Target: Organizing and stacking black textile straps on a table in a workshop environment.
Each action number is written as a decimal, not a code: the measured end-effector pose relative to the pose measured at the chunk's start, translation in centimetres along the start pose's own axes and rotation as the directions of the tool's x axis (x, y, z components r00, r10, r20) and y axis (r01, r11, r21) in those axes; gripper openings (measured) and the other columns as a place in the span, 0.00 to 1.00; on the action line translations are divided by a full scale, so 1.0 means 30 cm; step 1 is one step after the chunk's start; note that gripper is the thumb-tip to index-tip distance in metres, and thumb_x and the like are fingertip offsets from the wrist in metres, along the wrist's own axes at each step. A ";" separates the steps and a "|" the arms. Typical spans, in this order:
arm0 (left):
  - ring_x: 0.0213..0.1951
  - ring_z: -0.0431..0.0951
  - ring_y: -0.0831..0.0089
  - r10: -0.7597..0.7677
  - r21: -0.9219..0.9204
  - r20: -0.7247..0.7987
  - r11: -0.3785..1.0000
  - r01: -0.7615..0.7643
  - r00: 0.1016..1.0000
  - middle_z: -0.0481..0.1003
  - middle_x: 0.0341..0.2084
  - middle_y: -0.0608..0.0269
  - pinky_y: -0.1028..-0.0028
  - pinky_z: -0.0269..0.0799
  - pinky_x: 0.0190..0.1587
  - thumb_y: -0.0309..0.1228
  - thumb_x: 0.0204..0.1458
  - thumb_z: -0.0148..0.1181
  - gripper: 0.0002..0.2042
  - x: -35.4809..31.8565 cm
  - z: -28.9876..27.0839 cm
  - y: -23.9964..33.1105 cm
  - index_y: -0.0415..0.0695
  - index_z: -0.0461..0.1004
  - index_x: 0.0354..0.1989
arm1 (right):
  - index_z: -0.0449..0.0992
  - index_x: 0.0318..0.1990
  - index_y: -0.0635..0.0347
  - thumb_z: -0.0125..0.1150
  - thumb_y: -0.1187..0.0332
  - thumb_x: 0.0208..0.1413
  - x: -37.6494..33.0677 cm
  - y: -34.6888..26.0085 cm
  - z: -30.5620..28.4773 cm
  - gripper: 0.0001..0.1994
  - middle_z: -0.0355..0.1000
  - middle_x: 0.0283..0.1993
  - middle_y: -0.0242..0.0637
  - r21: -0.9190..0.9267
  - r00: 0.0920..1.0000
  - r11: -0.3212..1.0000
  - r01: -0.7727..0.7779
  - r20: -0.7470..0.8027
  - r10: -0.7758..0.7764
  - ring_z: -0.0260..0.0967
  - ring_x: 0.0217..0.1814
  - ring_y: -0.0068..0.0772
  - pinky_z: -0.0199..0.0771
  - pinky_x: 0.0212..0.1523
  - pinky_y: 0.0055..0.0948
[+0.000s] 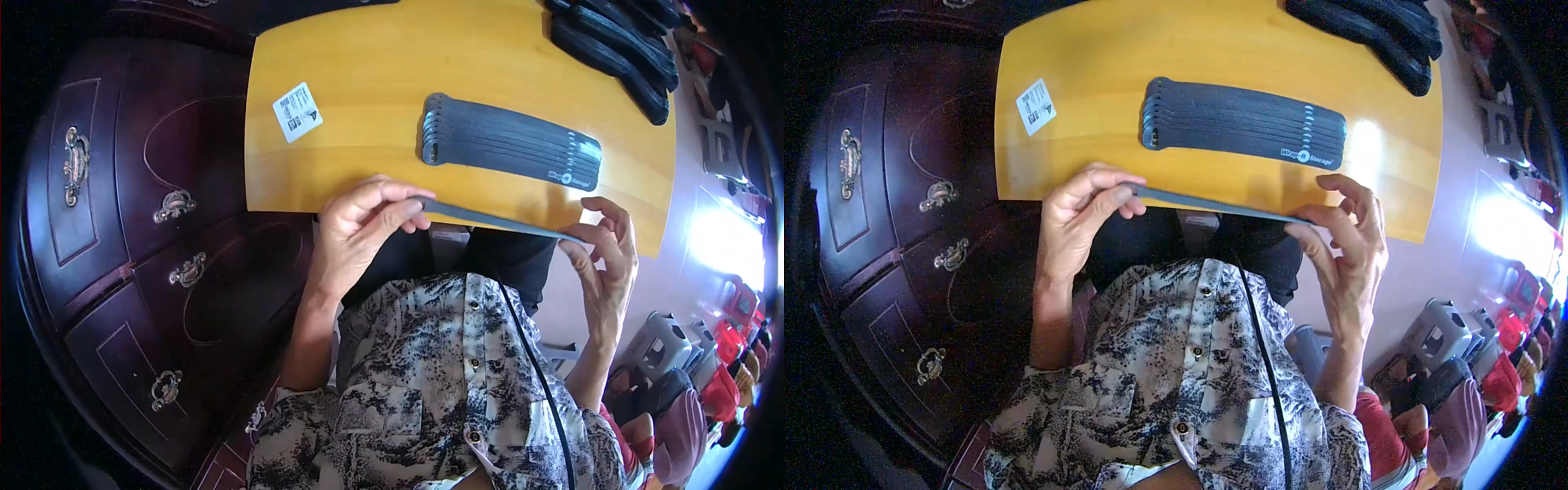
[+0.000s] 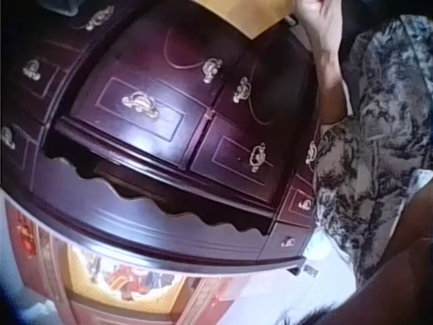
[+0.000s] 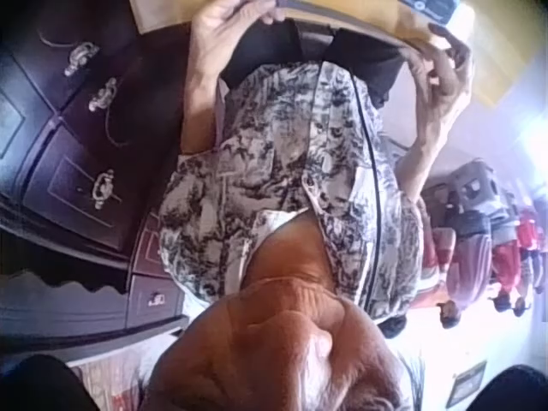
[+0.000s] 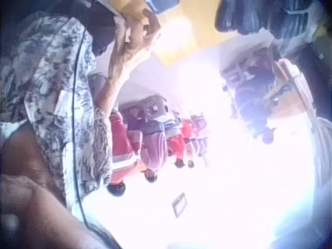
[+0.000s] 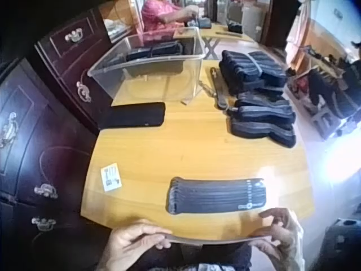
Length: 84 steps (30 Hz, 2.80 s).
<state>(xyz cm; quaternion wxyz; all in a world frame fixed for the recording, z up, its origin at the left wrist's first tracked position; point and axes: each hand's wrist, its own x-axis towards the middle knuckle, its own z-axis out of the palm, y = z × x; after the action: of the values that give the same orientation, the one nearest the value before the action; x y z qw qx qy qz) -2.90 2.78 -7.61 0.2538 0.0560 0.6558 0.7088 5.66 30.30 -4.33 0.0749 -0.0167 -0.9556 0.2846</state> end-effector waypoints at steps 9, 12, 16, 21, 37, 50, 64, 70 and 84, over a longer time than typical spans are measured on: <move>0.32 0.77 0.78 0.083 0.221 -0.161 0.974 -0.046 0.983 0.75 0.33 0.61 0.82 0.72 0.35 0.20 0.57 0.55 0.07 0.049 0.079 -0.004 0.34 0.76 0.42 | 0.73 0.44 0.60 0.53 0.62 0.64 -0.030 0.053 0.029 0.11 0.72 0.28 0.28 0.506 0.842 0.674 -0.538 0.291 0.454 0.60 0.24 0.12 0.58 0.22 0.14; 0.30 0.76 0.80 0.065 0.245 -0.267 0.970 0.003 0.961 0.75 0.29 0.63 0.82 0.72 0.34 0.18 0.55 0.57 0.07 0.063 0.097 -0.015 0.34 0.75 0.41 | 0.71 0.43 0.59 0.51 0.63 0.65 -0.028 0.058 0.032 0.10 0.72 0.28 0.29 0.564 0.829 0.614 -0.553 0.298 0.473 0.59 0.23 0.11 0.57 0.22 0.12; 0.28 0.76 0.83 0.055 0.244 -0.315 0.969 0.025 0.947 0.76 0.26 0.65 0.83 0.71 0.32 0.18 0.53 0.59 0.05 0.080 0.107 -0.018 0.34 0.74 0.38 | 0.71 0.41 0.59 0.53 0.64 0.63 -0.017 0.060 0.029 0.08 0.74 0.27 0.30 0.646 0.808 0.522 -0.557 0.277 0.520 0.61 0.22 0.13 0.57 0.21 0.14; 0.27 0.75 0.83 0.079 0.291 -0.339 0.957 0.024 0.937 0.76 0.25 0.65 0.83 0.71 0.31 0.18 0.53 0.60 0.05 0.085 0.099 -0.021 0.34 0.73 0.37 | 0.71 0.37 0.59 0.58 0.66 0.60 -0.023 0.097 0.031 0.07 0.74 0.26 0.31 0.658 0.795 0.507 -0.557 0.247 0.554 0.59 0.20 0.11 0.54 0.20 0.13; 0.26 0.75 0.85 0.089 0.338 -0.328 0.941 0.029 0.941 0.76 0.27 0.66 0.83 0.74 0.31 0.18 0.53 0.60 0.04 0.100 0.095 -0.034 0.34 0.73 0.35 | 0.72 0.38 0.61 0.58 0.67 0.61 -0.015 0.101 0.041 0.07 0.75 0.27 0.33 0.684 0.800 0.501 -0.530 0.208 0.563 0.56 0.18 0.10 0.52 0.18 0.11; 0.25 0.75 0.84 0.107 0.395 -0.341 0.918 0.039 0.934 0.75 0.24 0.67 0.83 0.72 0.29 0.19 0.53 0.59 0.03 0.105 0.100 -0.026 0.35 0.71 0.31 | 0.73 0.38 0.61 0.59 0.65 0.60 -0.008 0.098 0.045 0.08 0.73 0.25 0.30 0.665 0.783 0.507 -0.548 0.196 0.590 0.53 0.16 0.09 0.49 0.17 0.12; 0.23 0.73 0.86 0.138 0.418 -0.363 0.908 0.028 0.921 0.73 0.21 0.68 0.84 0.68 0.26 0.16 0.52 0.59 0.04 0.112 0.119 -0.023 0.36 0.70 0.29 | 0.73 0.38 0.59 0.57 0.66 0.61 -0.002 0.107 0.056 0.06 0.72 0.24 0.29 0.652 0.790 0.531 -0.541 0.176 0.588 0.51 0.15 0.08 0.45 0.14 0.11; 0.23 0.70 0.88 0.190 0.456 -0.365 0.890 -0.003 0.911 0.72 0.21 0.70 0.84 0.66 0.26 0.15 0.51 0.58 0.04 0.114 0.127 -0.023 0.36 0.70 0.29 | 0.73 0.38 0.61 0.59 0.64 0.60 0.004 0.106 0.053 0.09 0.72 0.24 0.29 0.663 0.780 0.511 -0.548 0.183 0.598 0.51 0.15 0.09 0.47 0.15 0.12; 0.21 0.77 0.70 0.173 0.454 -0.385 0.891 0.023 0.907 0.73 0.18 0.58 0.73 0.71 0.25 0.17 0.49 0.58 0.05 0.117 0.127 -0.031 0.37 0.67 0.28 | 0.73 0.38 0.58 0.58 0.66 0.61 0.003 0.121 0.063 0.06 0.71 0.23 0.28 0.665 0.777 0.507 -0.548 0.181 0.602 0.51 0.14 0.08 0.45 0.14 0.11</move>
<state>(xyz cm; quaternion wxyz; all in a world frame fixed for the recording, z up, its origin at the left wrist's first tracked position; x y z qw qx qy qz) -4.09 7.76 -8.87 0.0605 -0.0131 0.8373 0.5432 5.24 32.32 -7.86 0.0119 -0.3141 -0.7154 0.6241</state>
